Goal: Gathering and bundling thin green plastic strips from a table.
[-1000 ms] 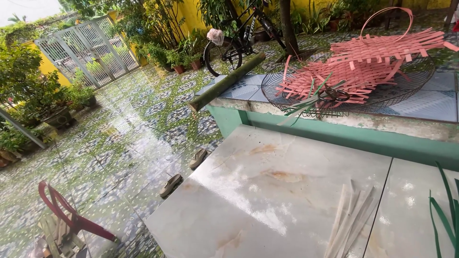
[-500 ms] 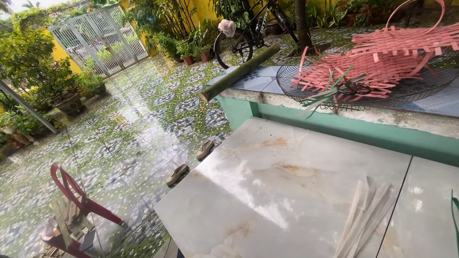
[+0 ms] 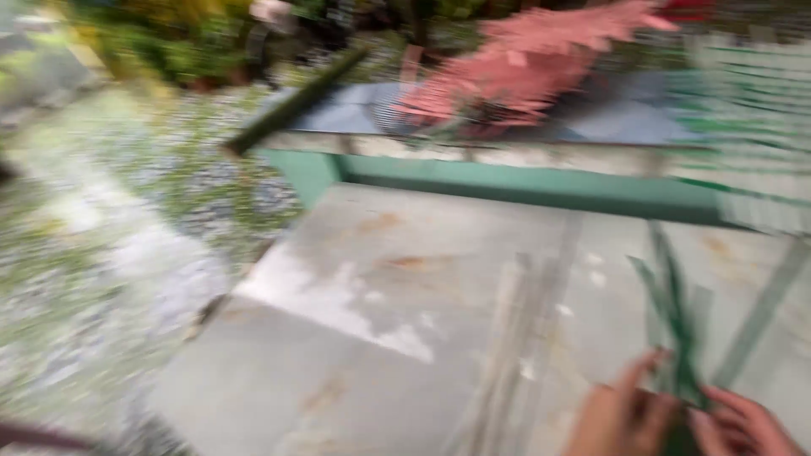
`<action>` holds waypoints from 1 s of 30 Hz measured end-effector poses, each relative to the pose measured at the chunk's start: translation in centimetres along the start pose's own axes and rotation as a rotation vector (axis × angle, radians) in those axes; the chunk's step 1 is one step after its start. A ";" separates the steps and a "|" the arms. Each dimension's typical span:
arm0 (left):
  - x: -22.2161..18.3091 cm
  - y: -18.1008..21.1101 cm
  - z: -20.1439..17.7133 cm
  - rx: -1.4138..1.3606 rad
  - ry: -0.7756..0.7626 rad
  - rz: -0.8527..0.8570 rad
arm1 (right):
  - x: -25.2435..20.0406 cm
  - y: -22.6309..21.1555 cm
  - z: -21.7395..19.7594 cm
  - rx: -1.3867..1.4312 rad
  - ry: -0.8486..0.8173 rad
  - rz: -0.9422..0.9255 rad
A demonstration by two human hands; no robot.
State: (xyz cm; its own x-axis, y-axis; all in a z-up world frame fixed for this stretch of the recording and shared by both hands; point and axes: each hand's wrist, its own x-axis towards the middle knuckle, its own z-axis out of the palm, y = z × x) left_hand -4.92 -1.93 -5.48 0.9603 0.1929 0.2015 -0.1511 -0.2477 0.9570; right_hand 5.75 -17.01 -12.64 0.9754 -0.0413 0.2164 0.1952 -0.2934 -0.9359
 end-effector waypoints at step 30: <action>5.0 6.3 -0.6 -0.286 0.011 -0.301 | -0.8 -13.8 -3.7 0.350 -0.230 0.517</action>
State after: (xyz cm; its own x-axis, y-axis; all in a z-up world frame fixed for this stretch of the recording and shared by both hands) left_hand -1.19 -1.98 1.71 0.9692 0.2267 -0.0957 0.0758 0.0951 0.9926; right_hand 1.90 -16.46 1.18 0.9416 0.1234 -0.3132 -0.3200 0.0389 -0.9466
